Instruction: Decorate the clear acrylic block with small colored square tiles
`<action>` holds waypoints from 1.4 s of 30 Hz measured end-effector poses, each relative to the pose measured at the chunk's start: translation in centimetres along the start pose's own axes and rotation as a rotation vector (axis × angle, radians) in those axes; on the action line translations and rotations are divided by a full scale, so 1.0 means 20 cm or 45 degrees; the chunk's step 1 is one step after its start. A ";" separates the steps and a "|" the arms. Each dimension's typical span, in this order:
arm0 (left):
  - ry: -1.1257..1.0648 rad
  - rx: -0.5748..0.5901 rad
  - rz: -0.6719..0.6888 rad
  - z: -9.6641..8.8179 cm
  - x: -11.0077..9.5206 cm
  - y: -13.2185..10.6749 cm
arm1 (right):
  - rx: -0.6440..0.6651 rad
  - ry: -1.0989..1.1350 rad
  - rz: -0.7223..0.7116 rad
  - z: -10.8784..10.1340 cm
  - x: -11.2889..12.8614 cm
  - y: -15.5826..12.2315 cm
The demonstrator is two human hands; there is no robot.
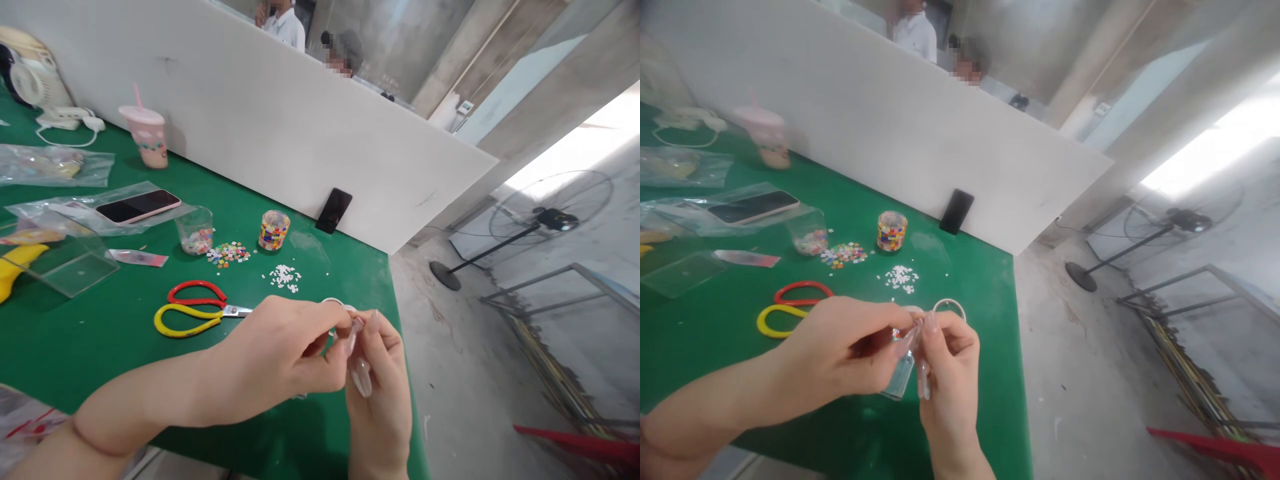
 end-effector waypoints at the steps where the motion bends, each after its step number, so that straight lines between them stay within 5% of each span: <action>1: -0.001 0.005 -0.004 0.00 0.00 0.00 | -0.003 -0.004 0.000 0.00 0.00 0.00; 29: 0.061 -0.033 0.001 0.00 0.01 0.00 | 0.014 -0.068 -0.024 -0.01 0.03 0.02; 36: 0.025 0.079 -0.032 -0.01 0.01 -0.01 | 0.031 -0.096 0.017 -0.01 0.04 0.01; 42: 0.130 -0.053 0.145 -0.03 -0.02 0.00 | -0.017 -0.125 -0.049 -0.01 0.03 0.01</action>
Point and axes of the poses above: each hand's wrist, its own y-axis towards the middle knuckle, its own z-axis out of the palm, x = y × z, the point moved 4 cm from there along y, towards the middle knuckle, and after that the axes turned 15 degrees about -x, right-handed, at the moved point
